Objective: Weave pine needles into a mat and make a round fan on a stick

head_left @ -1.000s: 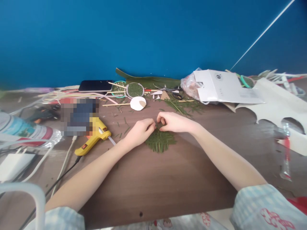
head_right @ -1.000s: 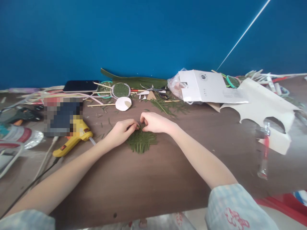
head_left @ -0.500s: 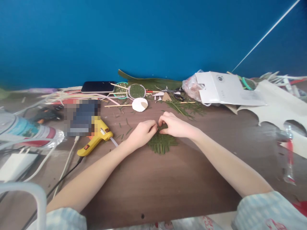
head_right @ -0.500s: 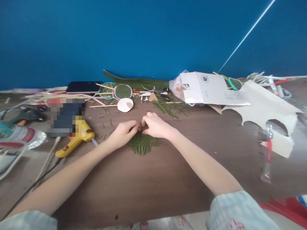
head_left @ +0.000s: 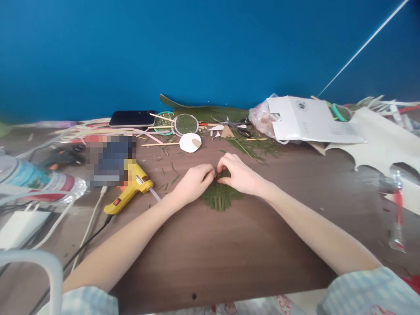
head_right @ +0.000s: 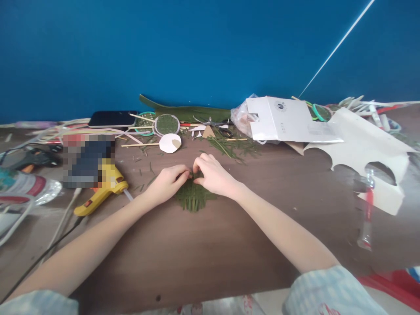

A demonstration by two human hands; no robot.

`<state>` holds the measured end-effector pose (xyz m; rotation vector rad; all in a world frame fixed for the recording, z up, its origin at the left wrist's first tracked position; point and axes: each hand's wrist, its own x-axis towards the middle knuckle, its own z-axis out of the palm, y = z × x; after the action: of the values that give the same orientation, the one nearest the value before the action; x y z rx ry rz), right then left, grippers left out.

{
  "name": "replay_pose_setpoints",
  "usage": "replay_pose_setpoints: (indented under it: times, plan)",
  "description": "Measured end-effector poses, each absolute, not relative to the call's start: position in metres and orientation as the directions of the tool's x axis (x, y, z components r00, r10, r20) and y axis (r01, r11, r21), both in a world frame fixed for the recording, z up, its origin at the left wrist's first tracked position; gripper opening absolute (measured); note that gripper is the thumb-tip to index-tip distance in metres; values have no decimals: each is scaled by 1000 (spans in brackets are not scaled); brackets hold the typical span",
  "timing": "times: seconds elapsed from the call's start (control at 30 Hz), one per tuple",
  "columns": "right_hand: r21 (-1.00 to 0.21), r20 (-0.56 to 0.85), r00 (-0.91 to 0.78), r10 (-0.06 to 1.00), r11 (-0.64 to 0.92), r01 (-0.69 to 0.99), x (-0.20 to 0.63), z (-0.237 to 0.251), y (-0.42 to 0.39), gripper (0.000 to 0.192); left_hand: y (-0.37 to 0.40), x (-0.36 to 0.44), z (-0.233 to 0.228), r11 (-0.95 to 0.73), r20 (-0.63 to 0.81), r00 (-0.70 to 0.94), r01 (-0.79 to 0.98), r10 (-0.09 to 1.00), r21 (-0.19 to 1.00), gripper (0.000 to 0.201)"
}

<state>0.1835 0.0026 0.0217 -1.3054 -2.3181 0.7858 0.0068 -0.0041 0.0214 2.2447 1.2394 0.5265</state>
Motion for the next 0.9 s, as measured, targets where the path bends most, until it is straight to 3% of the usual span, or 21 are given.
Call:
replay_pose_setpoints:
  times: [0.9]
  plan:
    - [-675, 117, -492, 863, 432, 598, 186, 13, 3, 14, -3, 7, 18, -450, 94, 505, 651, 858, 611, 18]
